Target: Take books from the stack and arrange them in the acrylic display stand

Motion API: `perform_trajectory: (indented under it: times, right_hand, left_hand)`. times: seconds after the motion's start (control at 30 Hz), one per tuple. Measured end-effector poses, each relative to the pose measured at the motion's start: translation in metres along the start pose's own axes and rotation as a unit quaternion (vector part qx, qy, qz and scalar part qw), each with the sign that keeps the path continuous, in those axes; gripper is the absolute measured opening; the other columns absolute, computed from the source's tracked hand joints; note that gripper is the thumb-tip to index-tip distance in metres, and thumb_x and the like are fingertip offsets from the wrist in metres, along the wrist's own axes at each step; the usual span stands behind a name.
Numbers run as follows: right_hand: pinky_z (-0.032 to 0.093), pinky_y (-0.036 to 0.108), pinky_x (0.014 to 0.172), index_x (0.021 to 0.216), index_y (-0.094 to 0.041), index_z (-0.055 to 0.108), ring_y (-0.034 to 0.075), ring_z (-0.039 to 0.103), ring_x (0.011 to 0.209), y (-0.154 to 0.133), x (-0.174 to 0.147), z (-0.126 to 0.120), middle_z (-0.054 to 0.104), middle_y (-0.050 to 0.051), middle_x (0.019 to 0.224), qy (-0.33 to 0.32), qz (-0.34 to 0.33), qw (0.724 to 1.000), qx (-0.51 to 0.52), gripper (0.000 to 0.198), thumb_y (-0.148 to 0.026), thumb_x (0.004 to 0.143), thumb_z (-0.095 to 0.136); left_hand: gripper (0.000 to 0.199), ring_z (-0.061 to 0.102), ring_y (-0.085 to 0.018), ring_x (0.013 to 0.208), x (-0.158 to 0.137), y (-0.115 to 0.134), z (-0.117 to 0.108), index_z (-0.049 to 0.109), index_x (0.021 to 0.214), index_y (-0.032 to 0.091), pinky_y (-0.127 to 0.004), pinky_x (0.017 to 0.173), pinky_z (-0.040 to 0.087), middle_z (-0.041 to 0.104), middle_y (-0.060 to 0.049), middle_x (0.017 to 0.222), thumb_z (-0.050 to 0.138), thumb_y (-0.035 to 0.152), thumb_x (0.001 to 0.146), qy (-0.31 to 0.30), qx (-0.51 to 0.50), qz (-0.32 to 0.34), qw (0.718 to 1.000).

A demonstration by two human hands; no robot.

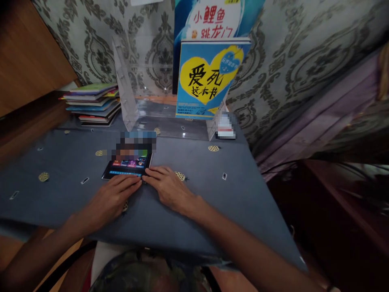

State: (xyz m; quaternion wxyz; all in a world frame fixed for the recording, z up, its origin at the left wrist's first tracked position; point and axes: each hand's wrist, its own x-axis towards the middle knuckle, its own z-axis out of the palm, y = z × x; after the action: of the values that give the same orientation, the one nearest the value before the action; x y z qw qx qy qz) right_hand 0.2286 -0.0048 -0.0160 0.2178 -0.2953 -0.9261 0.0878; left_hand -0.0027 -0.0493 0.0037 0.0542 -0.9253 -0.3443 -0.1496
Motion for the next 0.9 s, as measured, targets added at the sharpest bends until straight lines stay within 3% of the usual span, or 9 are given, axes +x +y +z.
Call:
perform_trajectory:
  times: [0.23,0.47,0.7,0.9]
  right_hand:
    - [0.050,0.044,0.107,0.129,-0.019,0.066,0.023,0.057,0.130,0.001,0.000,-0.002,0.065,0.010,0.137,-0.013,0.004,1.000,0.002,0.046,-0.001,0.091,0.049]
    - [0.049,0.044,0.108,0.128,-0.013,0.066,0.024,0.056,0.132,0.002,0.000,-0.002,0.064,0.013,0.138,-0.010,-0.019,1.000,-0.012,0.044,-0.001,0.090,0.049]
    - [0.050,0.044,0.107,0.125,-0.009,0.067,0.026,0.058,0.129,0.002,0.001,-0.001,0.066,0.016,0.134,0.000,-0.026,1.000,-0.009,0.039,-0.003,0.090,0.050]
    - [0.051,0.046,0.105,0.125,-0.011,0.067,0.025,0.059,0.128,0.001,0.001,-0.004,0.066,0.015,0.134,0.002,-0.024,1.000,-0.002,0.036,-0.007,0.095,0.048]
  left_hand:
    - [0.040,0.065,-0.022,0.103,0.011,-0.017,-0.001,0.065,0.116,0.015,-0.041,0.090,0.058,0.070,-0.009,0.113,0.044,-0.002,0.087,0.020,-0.068,-0.019,0.997]
    - [0.038,0.064,-0.024,0.107,0.034,-0.033,0.008,0.065,0.115,0.013,-0.043,0.093,0.057,0.069,-0.011,0.114,0.042,-0.001,0.089,0.022,-0.055,-0.033,0.998]
    - [0.039,0.065,-0.023,0.103,0.072,-0.062,0.020,0.067,0.113,0.012,-0.041,0.091,0.055,0.068,-0.012,0.116,0.044,-0.002,0.085,-0.024,-0.025,-0.022,0.999]
    - [0.044,0.061,-0.026,0.115,0.105,-0.090,0.038,0.064,0.123,0.009,-0.042,0.097,0.052,0.064,-0.015,0.128,0.045,-0.001,0.084,-0.042,-0.001,-0.035,0.999]
